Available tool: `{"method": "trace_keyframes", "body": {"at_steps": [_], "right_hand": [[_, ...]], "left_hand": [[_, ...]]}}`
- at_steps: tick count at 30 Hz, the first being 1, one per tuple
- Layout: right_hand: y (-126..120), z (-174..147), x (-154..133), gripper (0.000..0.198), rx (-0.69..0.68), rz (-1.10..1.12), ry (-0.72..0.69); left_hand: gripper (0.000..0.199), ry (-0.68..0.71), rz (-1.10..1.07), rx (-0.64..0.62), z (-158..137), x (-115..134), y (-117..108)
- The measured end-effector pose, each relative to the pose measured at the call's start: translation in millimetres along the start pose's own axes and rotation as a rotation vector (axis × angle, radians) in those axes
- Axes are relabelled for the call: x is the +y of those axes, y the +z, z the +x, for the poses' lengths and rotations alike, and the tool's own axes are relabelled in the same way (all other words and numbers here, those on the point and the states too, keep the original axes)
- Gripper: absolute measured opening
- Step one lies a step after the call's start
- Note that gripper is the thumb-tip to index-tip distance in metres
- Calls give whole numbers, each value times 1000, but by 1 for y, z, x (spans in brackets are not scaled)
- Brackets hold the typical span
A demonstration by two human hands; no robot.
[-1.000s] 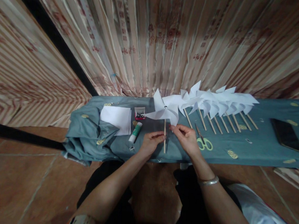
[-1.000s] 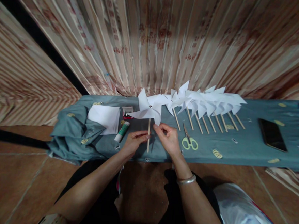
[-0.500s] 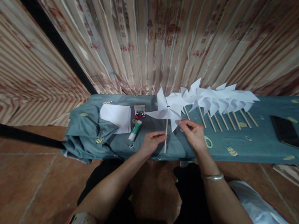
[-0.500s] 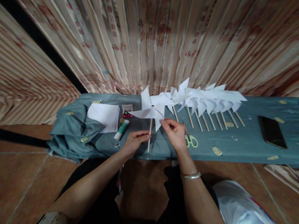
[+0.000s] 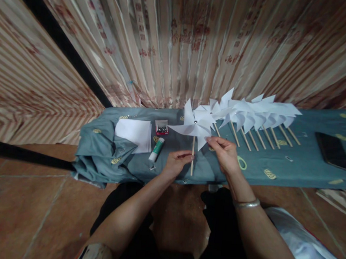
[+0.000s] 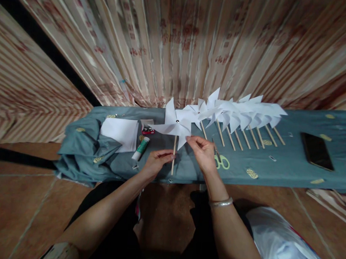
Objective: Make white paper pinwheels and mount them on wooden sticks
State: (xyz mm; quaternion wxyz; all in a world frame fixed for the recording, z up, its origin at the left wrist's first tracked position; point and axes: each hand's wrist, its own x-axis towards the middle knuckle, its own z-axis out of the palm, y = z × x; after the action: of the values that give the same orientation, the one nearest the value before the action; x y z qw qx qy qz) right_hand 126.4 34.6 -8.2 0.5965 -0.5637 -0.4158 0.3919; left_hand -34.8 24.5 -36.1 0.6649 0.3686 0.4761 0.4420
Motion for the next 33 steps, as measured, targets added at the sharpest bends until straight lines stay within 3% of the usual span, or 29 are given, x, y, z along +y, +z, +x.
{"method": "trace_keyframes", "body": {"at_steps": [8, 21, 33], "right_hand": [[4, -6, -4, 25, -90, 0, 21], [4, -6, -6, 22, -49, 88, 65], [8, -10, -6, 29, -116, 104, 100]], "left_hand": [[29, -8, -47, 13, 1, -1, 2], [25, -12, -20, 13, 1, -2, 2], [25, -6, -38, 0, 0, -1, 4]]}}
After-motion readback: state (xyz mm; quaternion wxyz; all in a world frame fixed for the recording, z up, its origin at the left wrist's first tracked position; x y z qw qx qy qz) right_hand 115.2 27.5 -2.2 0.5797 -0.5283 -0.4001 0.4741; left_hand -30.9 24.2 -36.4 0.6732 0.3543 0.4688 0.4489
